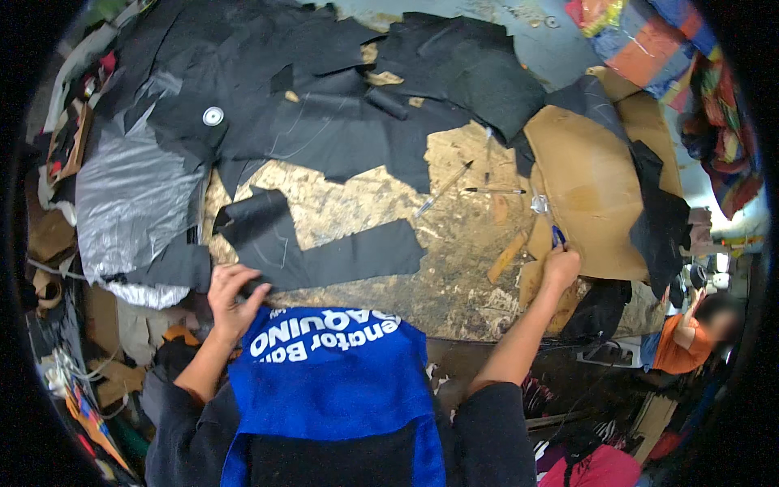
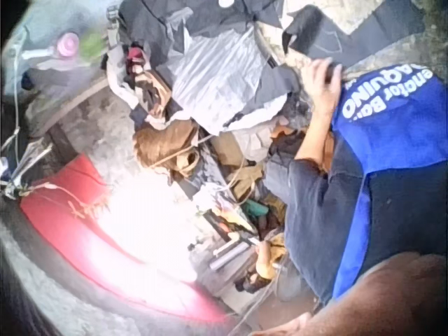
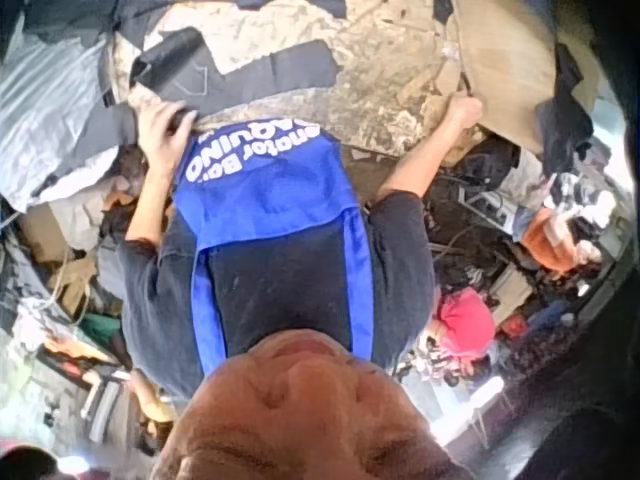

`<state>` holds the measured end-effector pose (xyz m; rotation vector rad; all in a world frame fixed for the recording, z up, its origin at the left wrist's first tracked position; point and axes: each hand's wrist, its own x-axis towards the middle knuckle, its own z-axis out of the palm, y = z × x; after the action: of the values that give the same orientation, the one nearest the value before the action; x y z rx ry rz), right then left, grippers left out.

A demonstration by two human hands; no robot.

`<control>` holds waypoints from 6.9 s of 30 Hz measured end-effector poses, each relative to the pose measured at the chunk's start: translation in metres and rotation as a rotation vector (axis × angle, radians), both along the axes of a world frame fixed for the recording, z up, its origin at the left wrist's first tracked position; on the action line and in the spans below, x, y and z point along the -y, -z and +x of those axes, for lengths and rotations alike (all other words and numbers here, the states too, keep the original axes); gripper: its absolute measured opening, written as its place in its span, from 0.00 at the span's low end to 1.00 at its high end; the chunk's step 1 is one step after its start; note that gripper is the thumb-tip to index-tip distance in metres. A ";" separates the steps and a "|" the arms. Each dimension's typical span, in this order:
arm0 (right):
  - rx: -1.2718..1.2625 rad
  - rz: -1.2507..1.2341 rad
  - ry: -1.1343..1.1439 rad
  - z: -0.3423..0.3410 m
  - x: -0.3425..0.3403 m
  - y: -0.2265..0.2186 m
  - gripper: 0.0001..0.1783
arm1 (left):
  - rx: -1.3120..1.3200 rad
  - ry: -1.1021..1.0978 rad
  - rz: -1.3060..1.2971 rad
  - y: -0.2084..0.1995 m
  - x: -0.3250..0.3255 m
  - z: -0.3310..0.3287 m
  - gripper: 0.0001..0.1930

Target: The person marks and cuts black fabric pieces on a worktable. They use a ruler and marker to draw straight lines, then cut along the marked lines with scissors. The person repeatedly folds, aligns, and marks additional fabric sections before cutting them.

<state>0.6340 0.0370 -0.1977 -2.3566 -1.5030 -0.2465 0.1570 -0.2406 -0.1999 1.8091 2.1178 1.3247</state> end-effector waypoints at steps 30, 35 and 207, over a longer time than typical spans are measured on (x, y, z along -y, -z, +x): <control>0.035 -0.375 -0.265 -0.094 -0.052 -0.021 0.26 | -0.022 0.470 -0.355 -0.005 -0.042 -0.002 0.14; -0.372 -0.432 -0.273 -0.069 -0.072 -0.013 0.20 | -0.141 0.397 -0.237 0.000 -0.033 -0.007 0.11; -0.711 -0.101 -0.270 -0.010 0.037 0.004 0.24 | -0.451 0.524 -0.664 0.005 -0.083 0.056 0.40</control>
<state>0.6242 0.0002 -0.2018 -1.9462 -1.4409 0.6737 0.2129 -0.1576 -0.2054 2.2062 1.7158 0.0778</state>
